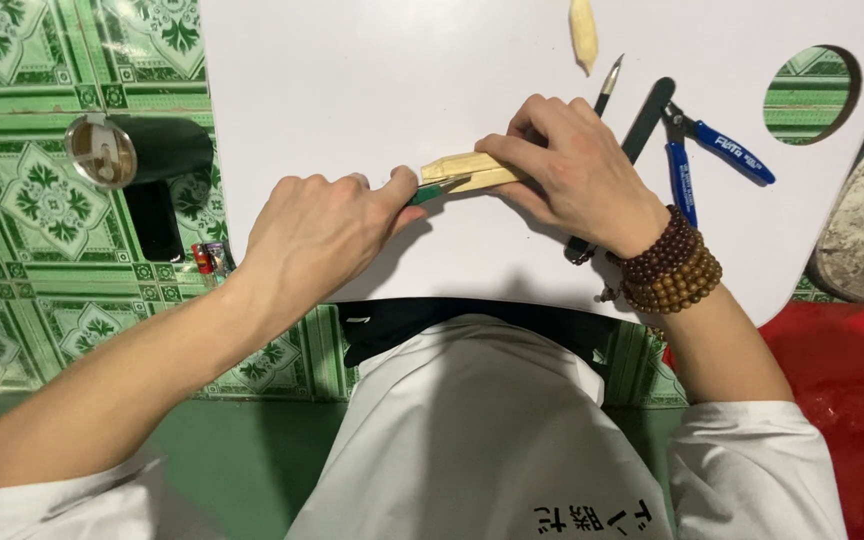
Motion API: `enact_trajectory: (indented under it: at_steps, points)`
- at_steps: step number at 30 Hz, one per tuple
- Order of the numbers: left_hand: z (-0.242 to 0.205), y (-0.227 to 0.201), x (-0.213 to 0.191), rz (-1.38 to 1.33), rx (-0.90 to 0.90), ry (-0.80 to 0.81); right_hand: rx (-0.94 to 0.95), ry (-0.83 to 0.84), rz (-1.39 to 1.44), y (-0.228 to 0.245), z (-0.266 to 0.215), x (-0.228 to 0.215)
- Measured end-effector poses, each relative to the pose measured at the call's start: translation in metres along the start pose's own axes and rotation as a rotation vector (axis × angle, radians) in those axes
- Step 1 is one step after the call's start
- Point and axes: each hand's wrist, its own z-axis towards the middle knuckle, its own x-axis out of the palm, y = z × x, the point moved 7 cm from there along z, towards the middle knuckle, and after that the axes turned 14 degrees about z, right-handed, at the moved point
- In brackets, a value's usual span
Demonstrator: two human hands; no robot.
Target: The person carves a small piece of wood using a utility knife and a small carving tool.
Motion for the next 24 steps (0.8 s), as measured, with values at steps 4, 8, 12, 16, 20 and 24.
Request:
enact_trajectory:
  at_steps: [4, 8, 12, 16, 20, 24]
  points:
    - [0.0, 0.002, 0.006, -0.033, 0.005, 0.062, 0.011, -0.011, 0.013, 0.001, -0.001, -0.001]
    - [0.0, 0.002, 0.01, -0.029, -0.002, 0.044, 0.03, -0.008, -0.013, -0.001, -0.004, 0.002]
    - [-0.009, -0.004, -0.002, -0.087, -0.046, -0.045, 0.13, 0.01, -0.1, 0.0, 0.0, 0.01]
    - [-0.02, -0.016, -0.013, 0.106, -0.13, -0.338, 0.351, 0.133, -0.075, 0.015, 0.009, 0.003]
    - [-0.028, -0.022, -0.021, 0.2, -0.181, -0.436, 0.429, 0.193, 0.068, 0.021, 0.014, 0.005]
    - [-0.027, -0.025, -0.024, 0.166, -0.231, -0.428, 0.457, 0.153, 0.165, 0.033, 0.022, -0.003]
